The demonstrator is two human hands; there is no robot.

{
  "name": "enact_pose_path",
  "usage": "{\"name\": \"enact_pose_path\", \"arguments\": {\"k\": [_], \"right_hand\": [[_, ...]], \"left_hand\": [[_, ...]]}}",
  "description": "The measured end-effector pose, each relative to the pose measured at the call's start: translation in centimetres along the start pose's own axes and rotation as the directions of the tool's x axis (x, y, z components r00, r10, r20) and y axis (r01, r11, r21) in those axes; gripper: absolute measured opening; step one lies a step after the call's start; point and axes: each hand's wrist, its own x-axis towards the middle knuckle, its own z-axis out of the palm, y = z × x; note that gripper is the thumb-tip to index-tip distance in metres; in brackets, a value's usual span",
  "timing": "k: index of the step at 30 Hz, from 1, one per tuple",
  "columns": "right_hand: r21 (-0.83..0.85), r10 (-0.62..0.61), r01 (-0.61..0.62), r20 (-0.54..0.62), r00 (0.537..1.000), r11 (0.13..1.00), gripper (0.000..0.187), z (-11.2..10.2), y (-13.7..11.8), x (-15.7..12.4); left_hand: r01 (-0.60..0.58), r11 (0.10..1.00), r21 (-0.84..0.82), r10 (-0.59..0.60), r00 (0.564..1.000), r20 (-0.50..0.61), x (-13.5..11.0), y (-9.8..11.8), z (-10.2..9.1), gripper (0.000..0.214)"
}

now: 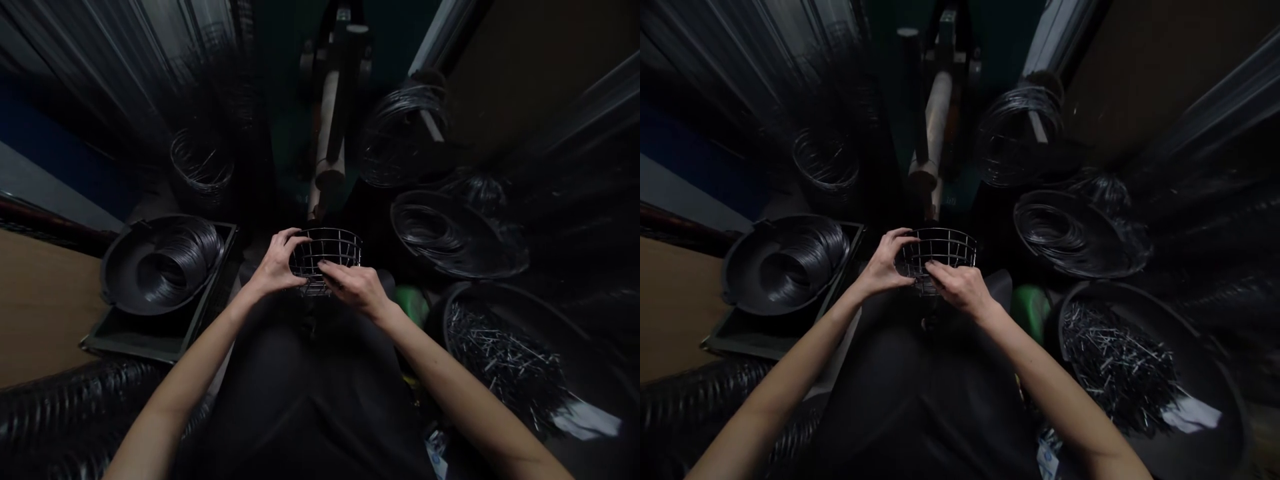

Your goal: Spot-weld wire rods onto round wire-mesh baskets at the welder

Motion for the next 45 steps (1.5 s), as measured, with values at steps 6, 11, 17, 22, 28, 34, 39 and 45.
{"name": "enact_pose_path", "arguments": {"k": [6,11,17,22,28,34,39,45], "right_hand": [[0.022,0.012,-0.014,0.086,0.996,1.0,0.026,0.3,1.3,0.4],[0.053,-0.015,0.011,0.063,0.998,0.999,0.025,0.4,1.4,0.7],[0.025,-0.075,0.076,-0.061,0.995,0.997,0.023,-0.2,1.0,1.2],[-0.024,-0.072,0.07,-0.06,0.996,0.997,0.025,-0.3,1.6,2.3],[0.004,-0.07,0.07,-0.059,0.996,0.998,0.024,0.2,2.3,2.5],[0.07,-0.004,0.005,-0.002,1.0,0.998,0.026,0.6,2.8,2.9],[0.132,0.138,-0.156,0.134,0.981,0.979,0.027,-0.1,2.4,3.3],[0.085,0.362,-0.356,-0.077,0.929,0.931,0.025,-1.1,1.6,2.1]], "left_hand": [[0.007,1.0,-0.007,-0.007,1.0,-0.023,0.9,-0.7,0.5,0.078],[-0.024,1.0,-0.006,0.024,0.999,-0.035,0.8,-0.9,0.2,0.074],[-0.007,1.0,-0.012,0.006,0.998,-0.061,0.7,-0.5,-0.4,0.075],[-0.011,1.0,-0.015,0.009,0.996,-0.085,2.0,-1.0,-0.4,0.075],[-0.042,0.999,-0.002,0.042,0.995,-0.087,2.8,-1.5,-0.5,0.072],[-0.047,0.999,0.006,0.048,0.996,-0.08,3.4,-1.7,-1.0,0.071],[-0.05,0.999,-0.015,0.049,0.997,-0.067,3.7,-2.0,-1.3,0.073],[-0.028,0.999,-0.04,0.025,0.997,-0.079,4.4,-1.6,-1.9,0.074]]}}
